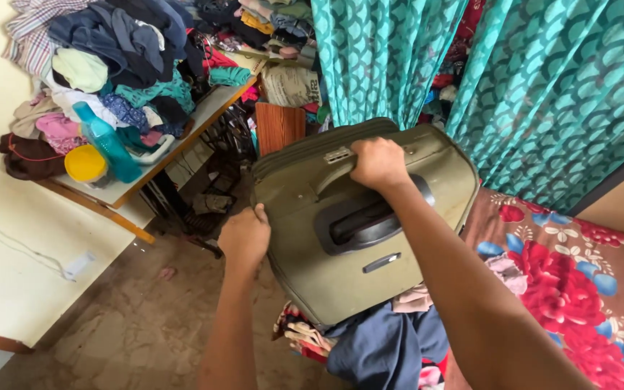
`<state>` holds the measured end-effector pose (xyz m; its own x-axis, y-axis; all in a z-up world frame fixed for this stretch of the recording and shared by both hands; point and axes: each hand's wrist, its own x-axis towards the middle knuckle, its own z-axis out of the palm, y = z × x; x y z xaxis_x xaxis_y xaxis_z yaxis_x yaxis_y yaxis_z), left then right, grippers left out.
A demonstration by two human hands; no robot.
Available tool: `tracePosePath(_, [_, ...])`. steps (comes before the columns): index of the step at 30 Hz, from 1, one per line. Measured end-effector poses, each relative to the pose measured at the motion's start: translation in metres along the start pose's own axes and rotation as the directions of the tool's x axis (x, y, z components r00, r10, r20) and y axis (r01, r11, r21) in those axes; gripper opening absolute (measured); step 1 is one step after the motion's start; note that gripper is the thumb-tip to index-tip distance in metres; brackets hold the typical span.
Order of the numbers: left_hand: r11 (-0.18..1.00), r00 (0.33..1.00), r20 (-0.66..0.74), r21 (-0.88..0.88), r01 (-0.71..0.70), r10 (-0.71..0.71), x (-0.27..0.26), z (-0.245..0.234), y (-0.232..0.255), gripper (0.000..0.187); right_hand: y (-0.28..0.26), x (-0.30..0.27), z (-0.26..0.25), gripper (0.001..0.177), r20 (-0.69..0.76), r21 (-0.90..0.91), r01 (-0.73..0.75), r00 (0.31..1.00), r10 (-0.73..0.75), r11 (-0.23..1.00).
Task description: The person closes a green suitcase on a bed, presses down on the lid, then lifts and repositions it. They extend the telescopic handle and move the suitcase across the floor to a corner, where they adjust the handle and lock the suitcase.
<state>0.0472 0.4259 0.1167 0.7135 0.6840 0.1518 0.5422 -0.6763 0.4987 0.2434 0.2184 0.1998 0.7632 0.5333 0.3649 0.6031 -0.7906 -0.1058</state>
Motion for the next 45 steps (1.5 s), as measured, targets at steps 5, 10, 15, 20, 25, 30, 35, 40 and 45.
tracePosePath(5, [1.000,0.998,-0.058,0.003,-0.004,0.005,-0.040,-0.017,0.040,0.042,0.054,-0.013,0.014,0.040,-0.103,0.039,0.106,0.990,-0.102,0.994])
tracePosePath(10, [0.796,0.787,-0.381,-0.182,-0.578,0.485,-0.033,0.019,0.099,0.047,0.091,-0.028,0.002,0.027,-0.203,0.107,0.127,0.974,-0.103,0.986])
tracePosePath(15, [0.570,0.713,-0.237,-0.461,-0.680,0.660,-0.010,0.054,0.178,0.043,0.080,-0.045,-0.018,0.033,-0.287,0.243,0.217,0.947,-0.144,0.945])
tracePosePath(20, [0.801,0.821,0.076,-0.287,-0.525,0.565,-0.002,0.035,0.198,0.052,0.054,-0.119,-0.010,0.034,-0.700,0.188,0.027,0.705,0.115,0.982])
tracePosePath(25, [0.837,0.848,0.078,-0.231,-0.496,0.524,0.005,0.043,0.190,0.054,0.064,-0.186,0.068,0.025,0.203,0.944,0.061,0.669,0.715,-0.325])
tracePosePath(30, [0.824,0.831,0.105,-0.249,-0.509,0.546,0.019,0.049,0.185,0.051,0.037,-0.167,0.004,0.033,0.454,0.794,-0.134,0.779,0.432,-0.592])
tracePosePath(35, [0.819,0.828,0.120,-0.277,-0.502,0.548,0.021,0.051,0.178,0.049,0.054,-0.154,0.038,0.033,0.581,0.740,-0.279,0.723,0.373,-0.612])
tracePosePath(40, [0.799,0.811,0.118,-0.299,-0.522,0.574,0.016,0.044,0.175,0.044,0.049,-0.155,0.037,0.030,0.530,0.806,-0.291,0.742,0.410,-0.516])
tracePosePath(45, [0.826,0.839,0.114,-0.289,-0.484,0.532,0.016,0.045,0.181,0.041,0.028,-0.149,0.044,0.030,0.441,0.892,-0.279,0.710,0.550,-0.355])
